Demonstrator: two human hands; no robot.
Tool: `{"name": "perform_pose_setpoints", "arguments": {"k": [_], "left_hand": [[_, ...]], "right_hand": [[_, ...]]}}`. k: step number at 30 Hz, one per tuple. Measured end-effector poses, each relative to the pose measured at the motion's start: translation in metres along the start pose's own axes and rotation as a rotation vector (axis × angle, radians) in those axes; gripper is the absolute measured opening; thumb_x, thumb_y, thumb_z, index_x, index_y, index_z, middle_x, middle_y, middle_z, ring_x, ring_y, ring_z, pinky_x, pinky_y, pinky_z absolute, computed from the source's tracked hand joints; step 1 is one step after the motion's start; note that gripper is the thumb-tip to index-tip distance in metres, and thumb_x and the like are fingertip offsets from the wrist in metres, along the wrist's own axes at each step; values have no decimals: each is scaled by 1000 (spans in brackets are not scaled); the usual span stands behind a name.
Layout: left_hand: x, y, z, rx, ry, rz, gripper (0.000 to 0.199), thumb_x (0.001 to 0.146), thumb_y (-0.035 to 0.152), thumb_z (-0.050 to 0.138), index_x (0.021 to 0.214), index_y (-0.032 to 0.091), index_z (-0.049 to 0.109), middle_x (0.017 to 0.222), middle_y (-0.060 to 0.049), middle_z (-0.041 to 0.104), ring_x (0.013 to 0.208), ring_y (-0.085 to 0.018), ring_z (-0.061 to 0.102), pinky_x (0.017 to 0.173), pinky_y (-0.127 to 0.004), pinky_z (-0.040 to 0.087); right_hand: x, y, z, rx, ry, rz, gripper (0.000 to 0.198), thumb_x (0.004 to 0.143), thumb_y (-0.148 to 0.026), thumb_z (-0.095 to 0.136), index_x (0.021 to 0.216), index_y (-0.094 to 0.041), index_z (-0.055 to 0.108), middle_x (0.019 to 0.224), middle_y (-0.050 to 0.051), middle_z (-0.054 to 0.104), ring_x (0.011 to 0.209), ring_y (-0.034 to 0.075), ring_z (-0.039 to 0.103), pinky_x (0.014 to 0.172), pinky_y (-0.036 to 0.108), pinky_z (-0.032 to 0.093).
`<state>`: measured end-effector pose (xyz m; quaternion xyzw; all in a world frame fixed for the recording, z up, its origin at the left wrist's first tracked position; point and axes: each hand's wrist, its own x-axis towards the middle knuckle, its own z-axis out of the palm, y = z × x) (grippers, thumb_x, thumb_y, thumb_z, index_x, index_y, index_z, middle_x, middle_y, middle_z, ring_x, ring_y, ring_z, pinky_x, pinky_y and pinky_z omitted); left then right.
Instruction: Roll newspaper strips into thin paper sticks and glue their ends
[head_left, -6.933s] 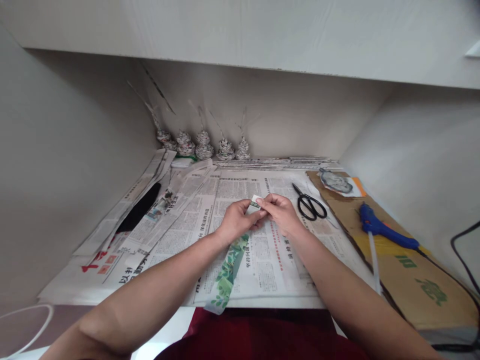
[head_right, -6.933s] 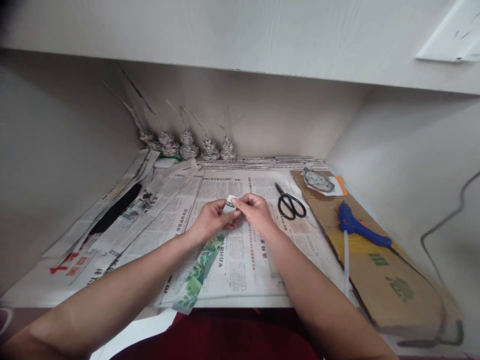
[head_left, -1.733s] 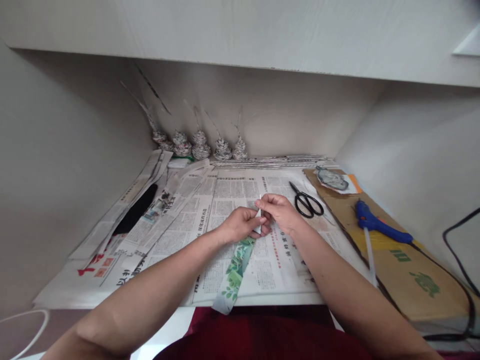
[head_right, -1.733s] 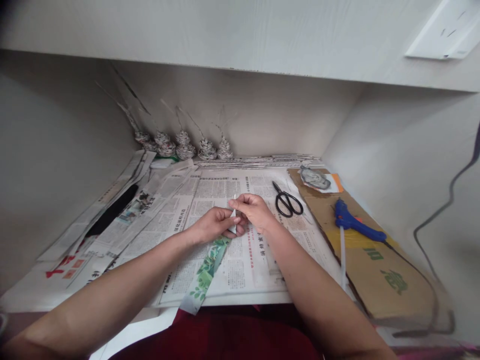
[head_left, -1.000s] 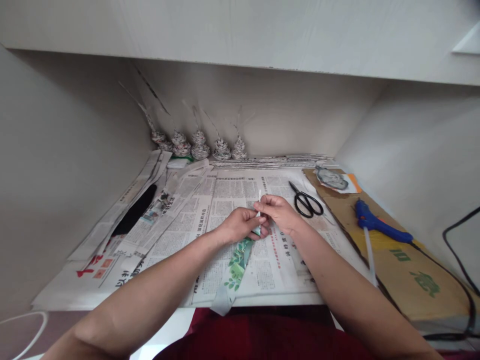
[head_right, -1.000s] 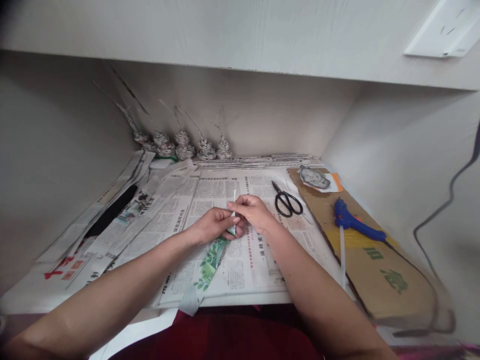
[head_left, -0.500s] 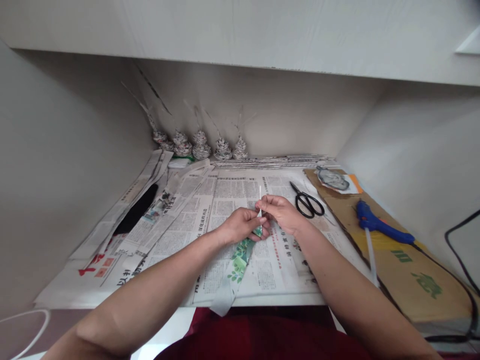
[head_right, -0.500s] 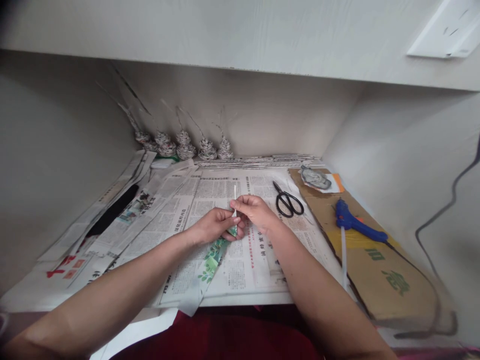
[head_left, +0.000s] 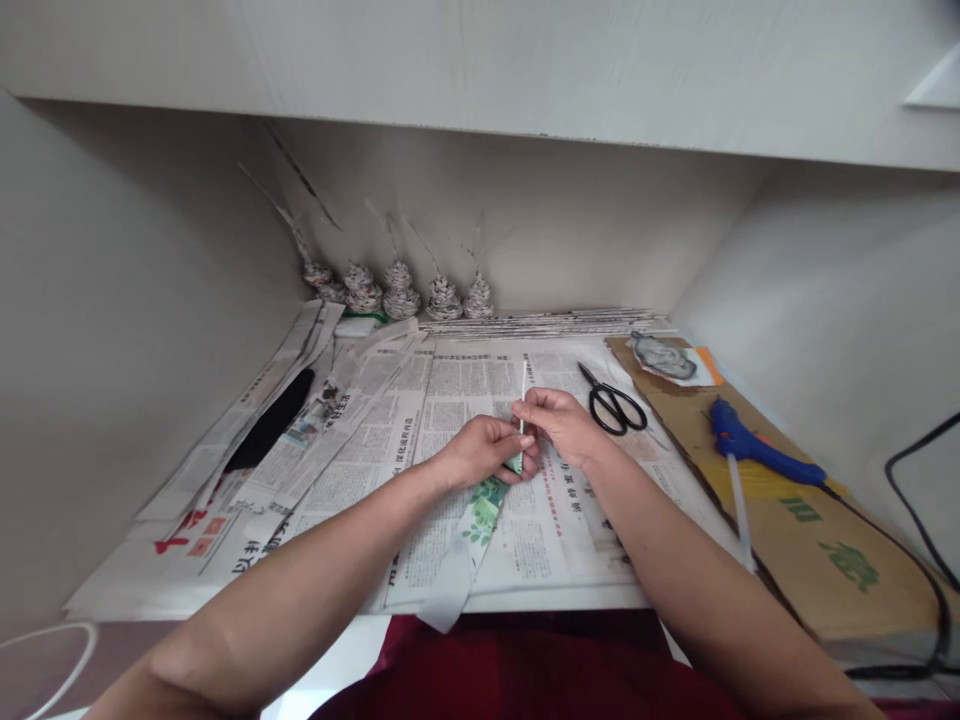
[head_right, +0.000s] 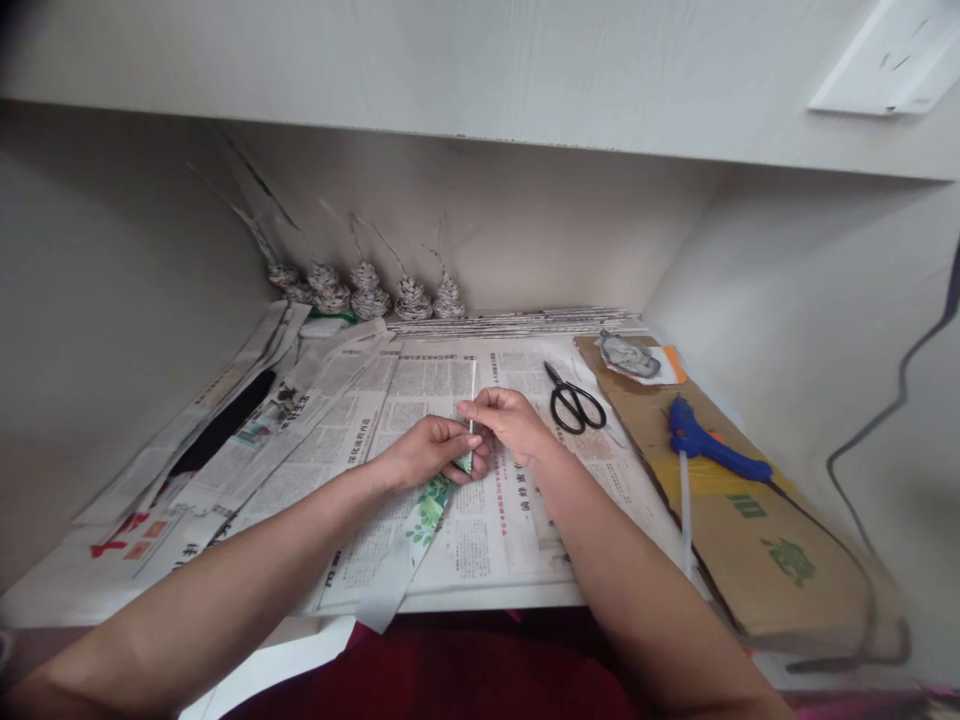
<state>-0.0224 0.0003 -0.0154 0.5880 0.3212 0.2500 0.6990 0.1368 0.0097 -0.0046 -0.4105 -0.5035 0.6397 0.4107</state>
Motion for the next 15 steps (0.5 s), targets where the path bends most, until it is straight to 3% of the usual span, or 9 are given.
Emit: {"name": "perform_pose_setpoints", "arguments": {"k": [3,7,12,15], "left_hand": [[-1,2,1,2,1,-4,42,76,49,60,79,8,66,79,-11,67,75,-18,65,68,-34,56],[-1,3,1,3,16,-6,43,76,50,60,83,8,66,81,-11,67,76,-18,65,67,-34,56],[-1,2,1,16,0,-33,43,75,50,61,84,8,66,76,-10,67,71,-16,65,66,-33,55],[-1,1,0,19,13,-19,43,75,51,60,84,9,66,75,-9,66,71,-16,65,65,-33,55]], "right_hand": [[1,0,-1,13,56,-23,30,68,-42,72,67,-18,55,51,-3,60,35,10,51,34,21,39],[0,-1,-3,-25,-100,40,29,72,-45,68,76,-17,60,49,-2,59,37,14,54,36,24,41],[1,1,-3,-1,69,-36,33,66,-41,74,61,-17,52,55,-2,61,39,9,51,38,21,38],[0,0,-4,-27,-37,5,30,71,-45,69,75,-16,61,57,-1,61,41,10,52,42,23,40]]}}
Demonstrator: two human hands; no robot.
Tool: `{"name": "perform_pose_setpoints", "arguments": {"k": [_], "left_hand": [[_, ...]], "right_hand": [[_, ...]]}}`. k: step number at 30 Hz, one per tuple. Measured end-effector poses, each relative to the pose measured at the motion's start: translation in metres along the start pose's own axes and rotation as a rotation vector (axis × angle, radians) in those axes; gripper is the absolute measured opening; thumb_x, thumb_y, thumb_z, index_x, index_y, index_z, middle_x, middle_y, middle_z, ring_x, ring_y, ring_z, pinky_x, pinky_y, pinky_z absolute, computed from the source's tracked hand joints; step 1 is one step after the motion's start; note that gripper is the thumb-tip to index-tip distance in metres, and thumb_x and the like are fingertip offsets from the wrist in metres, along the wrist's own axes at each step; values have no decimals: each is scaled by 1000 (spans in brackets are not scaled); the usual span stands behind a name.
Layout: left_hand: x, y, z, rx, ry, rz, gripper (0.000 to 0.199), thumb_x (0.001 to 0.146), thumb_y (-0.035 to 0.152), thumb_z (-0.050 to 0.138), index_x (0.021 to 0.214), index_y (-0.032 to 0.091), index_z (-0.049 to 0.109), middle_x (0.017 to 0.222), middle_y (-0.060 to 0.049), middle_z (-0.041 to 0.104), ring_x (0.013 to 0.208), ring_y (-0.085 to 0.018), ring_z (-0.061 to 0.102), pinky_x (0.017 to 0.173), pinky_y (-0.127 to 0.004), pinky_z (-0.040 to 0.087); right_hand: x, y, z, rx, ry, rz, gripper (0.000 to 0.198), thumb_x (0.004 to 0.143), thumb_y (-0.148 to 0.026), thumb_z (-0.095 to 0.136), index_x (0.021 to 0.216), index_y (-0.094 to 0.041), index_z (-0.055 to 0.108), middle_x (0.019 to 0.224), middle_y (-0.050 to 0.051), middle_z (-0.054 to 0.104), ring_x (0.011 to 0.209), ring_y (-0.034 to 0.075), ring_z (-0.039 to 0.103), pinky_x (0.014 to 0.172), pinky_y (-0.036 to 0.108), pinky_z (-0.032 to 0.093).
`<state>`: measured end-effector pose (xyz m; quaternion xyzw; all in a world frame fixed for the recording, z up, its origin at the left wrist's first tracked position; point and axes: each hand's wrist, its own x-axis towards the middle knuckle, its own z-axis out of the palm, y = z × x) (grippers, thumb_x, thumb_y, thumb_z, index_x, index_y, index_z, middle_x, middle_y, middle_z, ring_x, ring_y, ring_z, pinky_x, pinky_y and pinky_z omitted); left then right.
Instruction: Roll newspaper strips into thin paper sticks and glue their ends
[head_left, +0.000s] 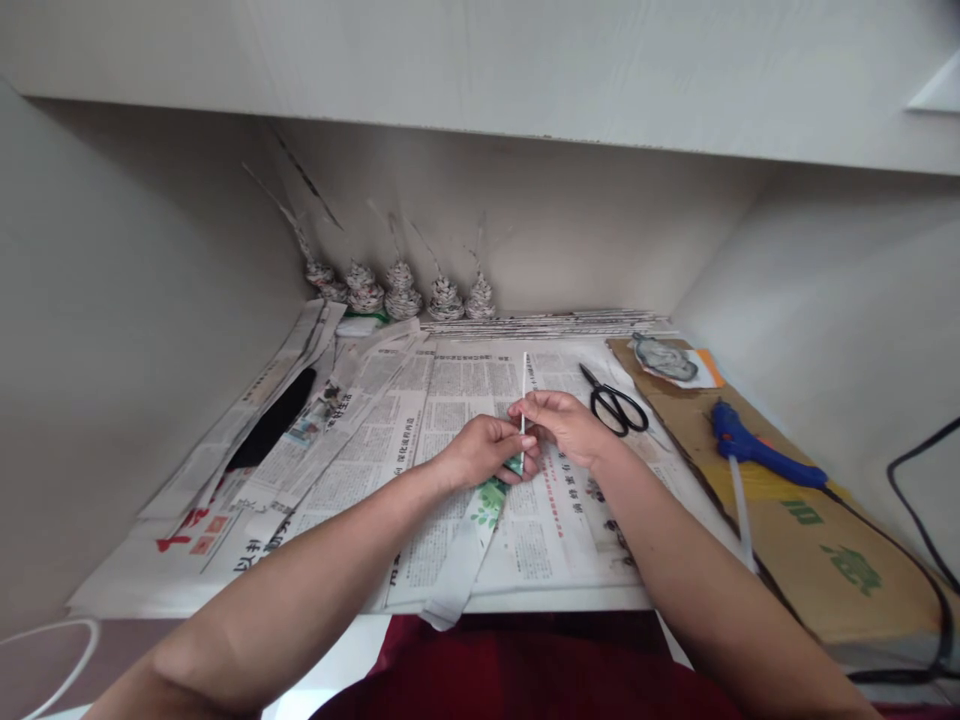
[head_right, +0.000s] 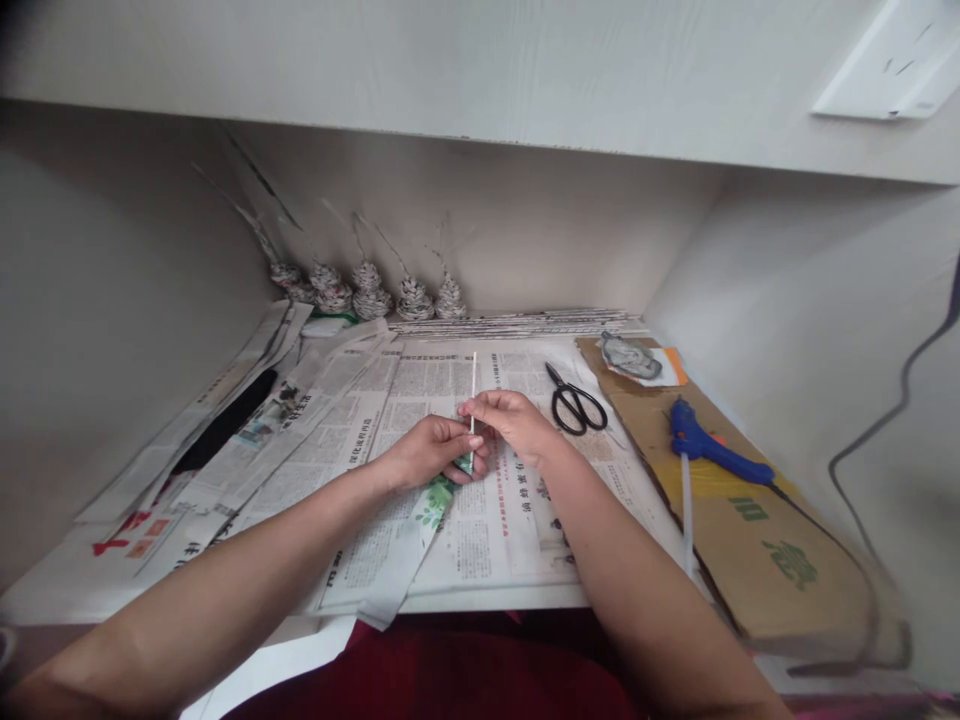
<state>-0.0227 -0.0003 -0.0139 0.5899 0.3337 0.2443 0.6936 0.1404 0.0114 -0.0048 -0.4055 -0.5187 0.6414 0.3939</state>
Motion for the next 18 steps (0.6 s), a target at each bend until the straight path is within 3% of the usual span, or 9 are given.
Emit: {"name": "perform_pose_setpoints", "arguments": {"k": [2,6,12,16,18], "left_hand": [[0,0,0,0,-4,9,42,75,50,61,84,9,66,75,-9,66,72,-16,65,66,-33,55],[-1,0,0,18,-18,-13,42,74,49,63,82,8,66,73,-8,66,70,-16,65,65,-32,56],[1,-1,-1,9,13,-11,42,74,49,63,81,9,66,73,-8,66,70,-16,65,64,-31,56],[2,-4,-2,-2,0,-22,40,73,49,64,78,9,66,74,-9,67,71,-17,66,66,-32,56],[2,-5,-2,0,3,-25,40,73,49,64,78,9,66,73,-9,67,70,-17,66,65,-32,56]], "right_hand": [[-1,-1,0,-15,-53,23,30,73,-45,67,78,-16,62,53,-2,59,41,11,52,42,23,40],[0,-1,0,5,81,-46,32,68,-40,73,60,-16,53,58,-1,60,45,8,50,44,21,38],[-1,-2,-2,-32,0,-5,30,70,-44,70,77,-15,65,67,1,63,52,9,53,51,23,41],[0,-2,1,-38,126,-58,32,66,-41,74,60,-16,56,59,-1,60,48,8,49,47,22,37],[0,-2,2,-16,133,-58,32,66,-42,74,61,-16,55,61,-1,61,47,8,49,47,22,38]]}}
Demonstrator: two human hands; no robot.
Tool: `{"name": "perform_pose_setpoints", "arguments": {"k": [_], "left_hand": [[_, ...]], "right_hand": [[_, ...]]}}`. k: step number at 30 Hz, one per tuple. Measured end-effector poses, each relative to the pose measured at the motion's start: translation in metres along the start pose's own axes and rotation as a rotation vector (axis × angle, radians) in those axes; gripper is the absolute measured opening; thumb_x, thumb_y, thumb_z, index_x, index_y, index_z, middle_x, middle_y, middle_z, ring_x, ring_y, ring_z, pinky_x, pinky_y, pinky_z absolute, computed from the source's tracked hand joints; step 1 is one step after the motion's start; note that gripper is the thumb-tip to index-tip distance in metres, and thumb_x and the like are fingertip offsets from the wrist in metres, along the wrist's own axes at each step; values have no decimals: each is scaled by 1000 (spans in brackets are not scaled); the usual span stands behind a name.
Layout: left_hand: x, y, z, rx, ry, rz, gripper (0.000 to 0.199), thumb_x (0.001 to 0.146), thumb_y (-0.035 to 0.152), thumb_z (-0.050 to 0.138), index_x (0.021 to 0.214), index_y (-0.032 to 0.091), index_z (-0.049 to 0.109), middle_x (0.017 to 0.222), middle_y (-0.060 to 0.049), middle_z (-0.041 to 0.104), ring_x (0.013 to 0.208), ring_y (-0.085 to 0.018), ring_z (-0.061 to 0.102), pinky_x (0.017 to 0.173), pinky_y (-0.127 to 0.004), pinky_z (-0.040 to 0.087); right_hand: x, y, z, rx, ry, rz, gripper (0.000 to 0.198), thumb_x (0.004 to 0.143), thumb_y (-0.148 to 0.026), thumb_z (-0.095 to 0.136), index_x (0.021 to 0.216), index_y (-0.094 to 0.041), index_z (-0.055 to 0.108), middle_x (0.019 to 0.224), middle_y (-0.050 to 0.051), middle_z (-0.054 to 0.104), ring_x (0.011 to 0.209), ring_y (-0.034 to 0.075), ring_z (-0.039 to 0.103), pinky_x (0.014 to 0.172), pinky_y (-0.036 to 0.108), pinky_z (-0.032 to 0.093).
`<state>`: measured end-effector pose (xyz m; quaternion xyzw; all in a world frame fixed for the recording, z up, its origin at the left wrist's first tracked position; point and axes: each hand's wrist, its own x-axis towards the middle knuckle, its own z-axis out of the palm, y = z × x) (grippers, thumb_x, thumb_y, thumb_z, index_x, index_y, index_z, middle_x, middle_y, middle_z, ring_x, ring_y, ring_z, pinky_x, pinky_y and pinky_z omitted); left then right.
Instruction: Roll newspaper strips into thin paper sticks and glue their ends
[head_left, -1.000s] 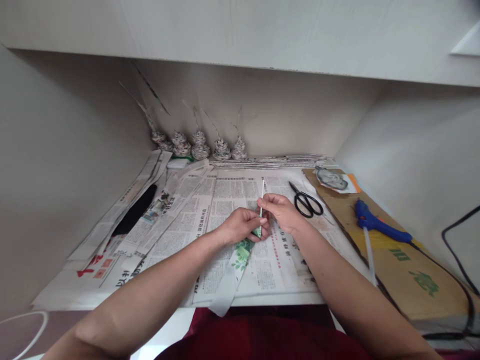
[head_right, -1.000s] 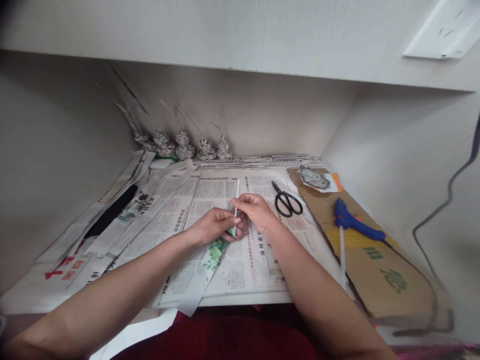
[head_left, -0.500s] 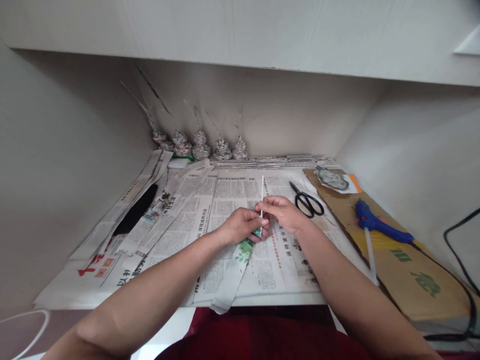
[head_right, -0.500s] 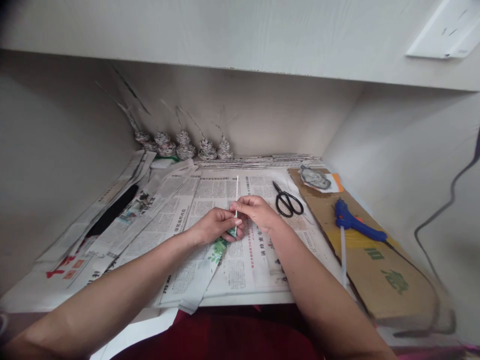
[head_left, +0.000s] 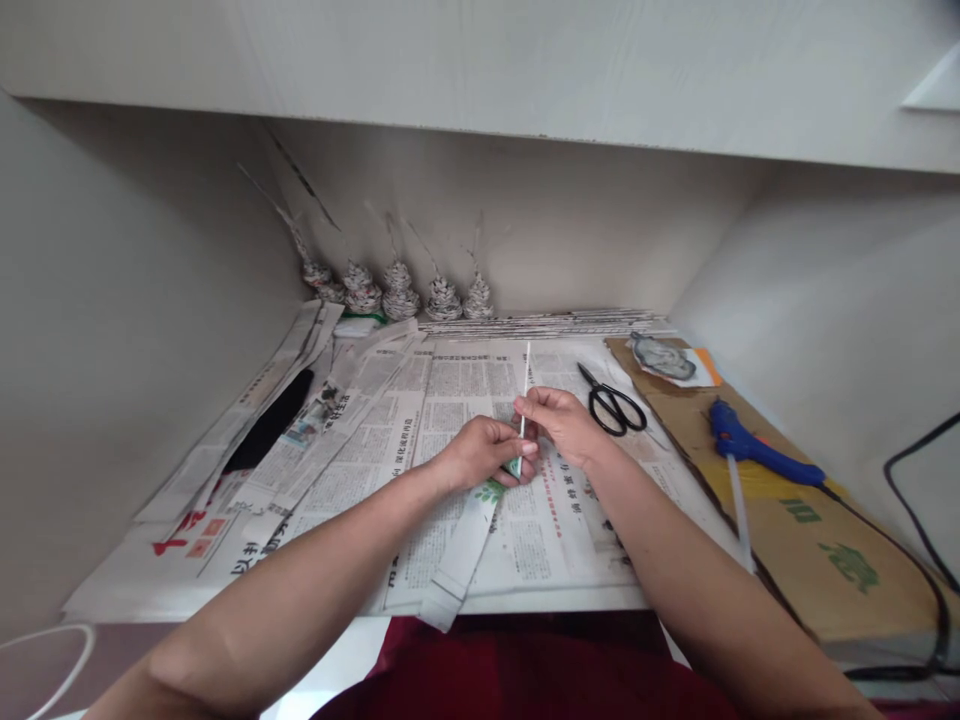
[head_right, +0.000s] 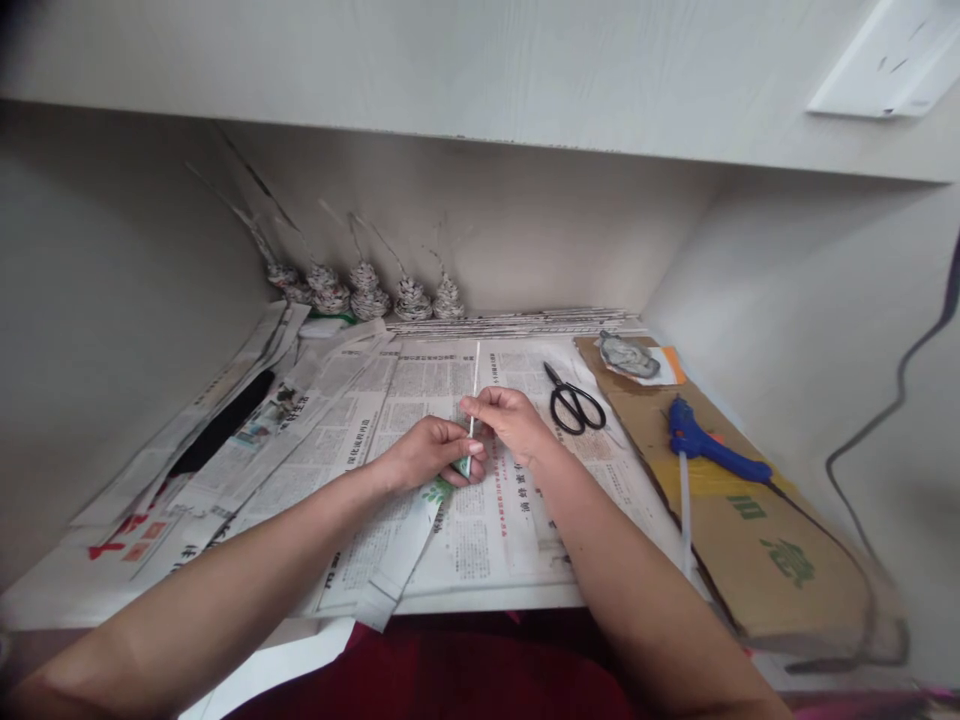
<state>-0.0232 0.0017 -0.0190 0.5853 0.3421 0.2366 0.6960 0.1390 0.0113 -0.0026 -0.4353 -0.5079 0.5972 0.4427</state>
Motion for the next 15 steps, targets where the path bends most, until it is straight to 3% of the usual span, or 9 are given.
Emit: {"name": "perform_pose_setpoints", "arguments": {"k": [4,9,15], "left_hand": [[-1,1,0,-5,17,8,41,73,49,64,80,10,67,73,-8,67,69,-16,65,64,-31,55],[-2,5,1,-7,-3,-13,41,69,49,67,74,9,66,72,-8,66,67,-16,64,64,-32,55],[-2,5,1,7,30,-14,38,71,47,66,76,9,66,72,-8,66,68,-16,65,64,-32,56]], "right_hand": [[-1,-2,-2,-15,-127,58,29,69,-43,71,77,-15,65,63,1,62,51,10,53,50,24,42],[0,-1,-2,10,11,3,30,65,-40,75,60,-16,59,60,-1,60,49,8,49,48,21,38],[-1,-2,-2,-21,-116,56,28,67,-42,73,73,-15,66,65,1,63,53,10,53,51,23,41]]}}
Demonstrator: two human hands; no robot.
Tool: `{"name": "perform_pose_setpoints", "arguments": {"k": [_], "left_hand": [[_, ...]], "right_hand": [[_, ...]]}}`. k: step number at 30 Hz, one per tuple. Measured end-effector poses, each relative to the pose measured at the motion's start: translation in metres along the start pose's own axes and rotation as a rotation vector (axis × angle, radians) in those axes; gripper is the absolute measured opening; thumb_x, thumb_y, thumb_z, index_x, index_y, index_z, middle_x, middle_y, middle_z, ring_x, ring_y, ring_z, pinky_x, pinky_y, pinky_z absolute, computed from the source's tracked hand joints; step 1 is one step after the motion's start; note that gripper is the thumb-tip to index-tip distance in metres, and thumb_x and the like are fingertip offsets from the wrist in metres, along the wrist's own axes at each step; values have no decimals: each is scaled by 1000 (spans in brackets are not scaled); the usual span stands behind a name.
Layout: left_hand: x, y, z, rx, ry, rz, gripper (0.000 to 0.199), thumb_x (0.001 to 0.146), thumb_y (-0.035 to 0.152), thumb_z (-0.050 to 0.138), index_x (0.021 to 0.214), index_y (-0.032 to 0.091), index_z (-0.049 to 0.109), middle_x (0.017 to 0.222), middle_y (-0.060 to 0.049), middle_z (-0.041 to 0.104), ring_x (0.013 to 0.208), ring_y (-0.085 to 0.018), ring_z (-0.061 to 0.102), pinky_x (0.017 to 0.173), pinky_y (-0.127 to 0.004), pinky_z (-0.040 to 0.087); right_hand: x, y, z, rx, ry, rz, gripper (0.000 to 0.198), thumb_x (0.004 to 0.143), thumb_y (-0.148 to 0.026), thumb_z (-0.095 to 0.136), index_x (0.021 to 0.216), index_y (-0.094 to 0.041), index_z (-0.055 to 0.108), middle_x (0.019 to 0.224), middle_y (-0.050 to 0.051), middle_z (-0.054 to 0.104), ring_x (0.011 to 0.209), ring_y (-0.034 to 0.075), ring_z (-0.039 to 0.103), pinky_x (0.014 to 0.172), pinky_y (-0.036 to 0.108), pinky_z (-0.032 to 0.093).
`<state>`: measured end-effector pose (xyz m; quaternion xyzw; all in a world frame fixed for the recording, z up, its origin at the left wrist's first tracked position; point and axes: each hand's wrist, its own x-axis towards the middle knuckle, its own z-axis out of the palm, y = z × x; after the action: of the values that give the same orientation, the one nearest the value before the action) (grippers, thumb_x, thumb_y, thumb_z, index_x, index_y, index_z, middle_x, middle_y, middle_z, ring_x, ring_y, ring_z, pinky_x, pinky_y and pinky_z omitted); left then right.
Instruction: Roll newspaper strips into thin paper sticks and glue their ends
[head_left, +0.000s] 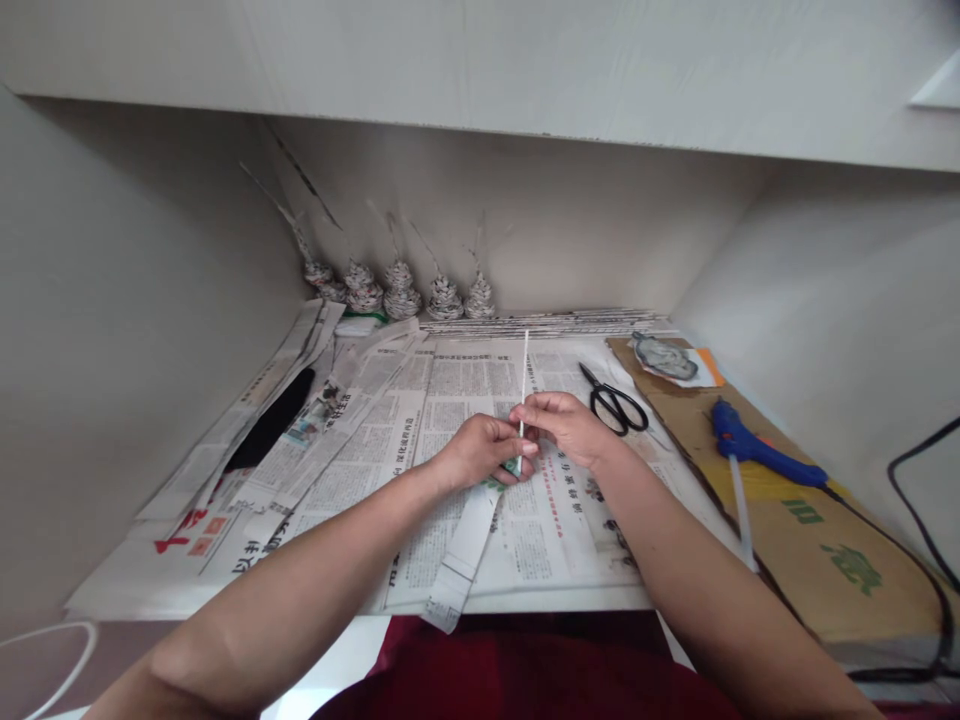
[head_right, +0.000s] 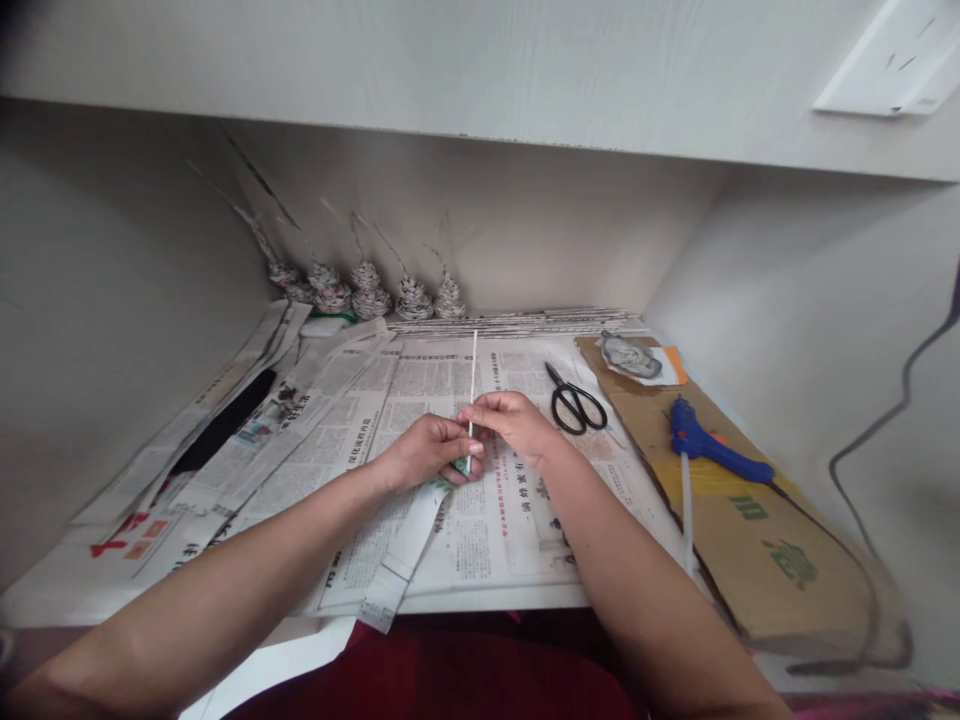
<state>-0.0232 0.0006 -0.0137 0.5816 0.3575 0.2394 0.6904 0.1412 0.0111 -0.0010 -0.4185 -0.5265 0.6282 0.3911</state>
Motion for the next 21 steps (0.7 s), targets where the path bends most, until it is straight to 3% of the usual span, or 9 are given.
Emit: {"name": "perform_pose_setpoints", "arguments": {"k": [4,9,14,18,21], "left_hand": [[0,-2,1,1,-21,11,38,69,46,68,71,8,66,73,-9,67,67,-15,65,64,-31,56],[0,-1,1,-2,27,-1,38,68,47,69,72,9,66,71,-7,66,65,-15,64,61,-30,56],[-1,1,2,12,-2,-11,37,68,45,70,69,8,66,72,-8,67,64,-15,64,62,-30,55],[0,-2,2,18,12,-10,37,68,46,70,68,9,65,71,-8,67,63,-15,64,61,-30,55],[2,-4,0,3,12,-3,38,69,47,69,69,9,65,73,-9,67,65,-15,64,61,-31,55]], "right_hand": [[2,1,0,36,156,-54,30,65,-40,75,59,-16,57,61,-2,61,49,8,49,48,22,37],[1,1,-2,15,2,-12,29,70,-42,71,76,-15,67,73,3,65,60,11,55,55,24,42],[3,2,-2,53,148,-49,27,65,-38,75,60,-16,60,63,-1,61,51,7,49,50,22,37],[2,1,-4,76,65,-22,24,68,-39,73,72,-16,68,74,2,65,65,11,57,58,24,42],[1,1,-3,38,82,-26,24,64,-38,76,69,-16,67,72,2,64,58,9,53,55,23,41]]}}
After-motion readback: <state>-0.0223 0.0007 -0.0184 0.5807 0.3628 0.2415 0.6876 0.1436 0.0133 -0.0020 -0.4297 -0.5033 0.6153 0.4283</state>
